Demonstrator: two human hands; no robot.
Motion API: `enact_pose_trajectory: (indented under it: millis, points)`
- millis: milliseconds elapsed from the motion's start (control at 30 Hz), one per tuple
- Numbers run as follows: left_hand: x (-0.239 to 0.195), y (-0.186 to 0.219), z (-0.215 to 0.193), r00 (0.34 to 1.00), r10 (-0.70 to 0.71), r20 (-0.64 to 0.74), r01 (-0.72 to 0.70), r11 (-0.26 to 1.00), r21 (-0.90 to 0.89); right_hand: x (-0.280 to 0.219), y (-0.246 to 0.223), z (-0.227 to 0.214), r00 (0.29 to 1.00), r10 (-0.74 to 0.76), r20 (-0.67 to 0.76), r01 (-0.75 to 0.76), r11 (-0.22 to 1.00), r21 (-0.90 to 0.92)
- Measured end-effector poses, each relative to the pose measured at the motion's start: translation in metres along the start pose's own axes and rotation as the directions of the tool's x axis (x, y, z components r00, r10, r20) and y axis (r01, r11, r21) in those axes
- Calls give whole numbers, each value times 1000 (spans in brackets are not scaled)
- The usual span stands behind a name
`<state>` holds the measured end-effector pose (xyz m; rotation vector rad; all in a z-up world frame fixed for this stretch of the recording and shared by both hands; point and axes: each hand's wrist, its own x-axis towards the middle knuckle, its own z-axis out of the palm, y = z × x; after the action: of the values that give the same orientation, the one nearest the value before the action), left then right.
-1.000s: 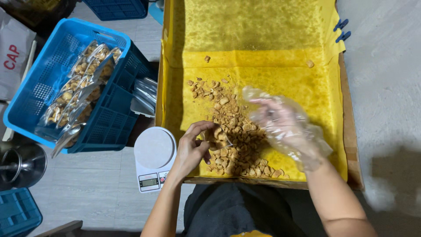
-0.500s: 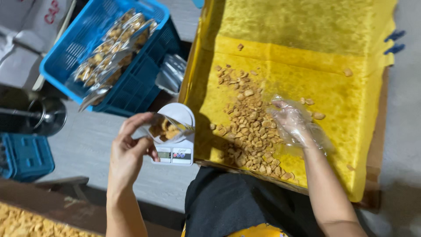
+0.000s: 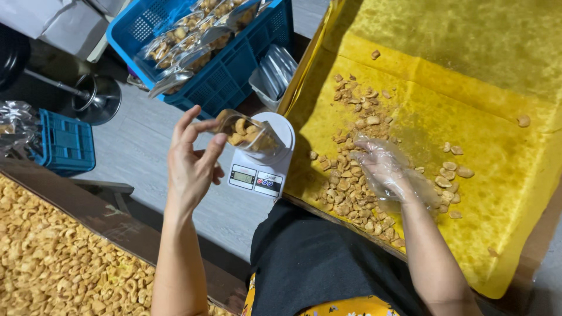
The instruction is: The person, wearing gloves, scoops fried garlic or nuts from a large tray into plastic bags, weighs the bags on a digital scale, and places the filled bags into a blue crate.
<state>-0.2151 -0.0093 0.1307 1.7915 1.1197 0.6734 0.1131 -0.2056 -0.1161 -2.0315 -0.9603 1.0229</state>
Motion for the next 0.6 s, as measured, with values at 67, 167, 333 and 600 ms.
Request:
enact_pose_trajectory:
  millis: [67, 167, 333, 600]
  points:
    - [-11, -4, -13, 992, 115, -43, -113, 992, 50, 1, 5, 3, 999, 20, 29, -24, 991, 133]
    - [-20, -14, -32, 979, 196, -57, -194, 980, 37, 1, 8, 0, 996, -62, 58, 40, 943, 330]
    - [-27, -9, -48, 924, 381, -25, -372, 913, 166, -4, -4, -6, 963, 262, 60, -261, 965, -27]
    - [22, -8, -39, 907, 327, 265, -407, 841, 356, -14, 0, -2, 993, 117, -26, -120, 978, -172]
